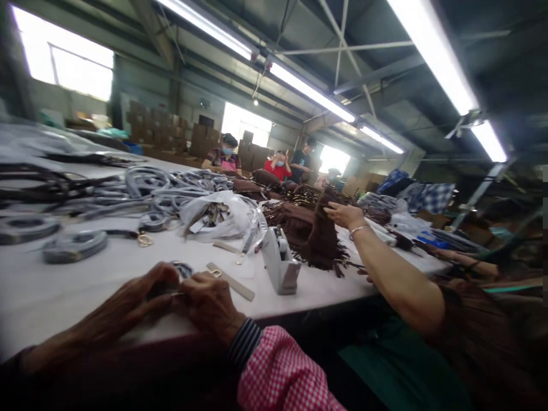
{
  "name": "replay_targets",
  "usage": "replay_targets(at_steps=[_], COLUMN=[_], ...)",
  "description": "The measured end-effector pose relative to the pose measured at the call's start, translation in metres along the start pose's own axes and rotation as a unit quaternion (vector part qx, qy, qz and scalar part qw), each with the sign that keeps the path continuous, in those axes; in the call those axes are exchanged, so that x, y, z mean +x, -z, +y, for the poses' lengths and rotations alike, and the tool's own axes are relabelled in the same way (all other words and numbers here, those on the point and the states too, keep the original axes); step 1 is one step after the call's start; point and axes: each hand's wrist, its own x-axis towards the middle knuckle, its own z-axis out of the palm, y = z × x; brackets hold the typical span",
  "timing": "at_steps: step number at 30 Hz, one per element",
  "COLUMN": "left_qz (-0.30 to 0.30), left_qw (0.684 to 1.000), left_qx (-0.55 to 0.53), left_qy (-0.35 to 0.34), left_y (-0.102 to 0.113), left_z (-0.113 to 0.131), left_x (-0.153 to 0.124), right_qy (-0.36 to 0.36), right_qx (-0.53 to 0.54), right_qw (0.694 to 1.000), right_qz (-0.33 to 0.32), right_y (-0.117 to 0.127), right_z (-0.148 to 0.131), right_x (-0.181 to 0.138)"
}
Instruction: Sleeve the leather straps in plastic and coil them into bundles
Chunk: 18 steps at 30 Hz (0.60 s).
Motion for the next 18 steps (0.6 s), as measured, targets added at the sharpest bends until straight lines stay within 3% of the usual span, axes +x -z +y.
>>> replay_targets(at_steps=[10,14,18], left_qz=[0.054,0.065,0.054], left_qw=[0.998,0.997,0.996], left_qx=[-0.004,-0.053,-0.060], left_qy=[-0.018,-0.007,0.023], left_y=[0.000,-0.004,-0.008], left_z=[0.012,0.003,-0.018], left_x=[-0.003,-0.001,0.002], right_qy=[-0.146,-0.110,-0.092], right_qx=[0.149,0.221,0.274], right_qw=[0.977,0.966,0.947], right_qz=[-0.029,-0.076,-0.141], right_y=[0.019,0.026,0.014], right_z=[-0.003,0.006,0.024], right_x=[0.030,0.038,0.050])
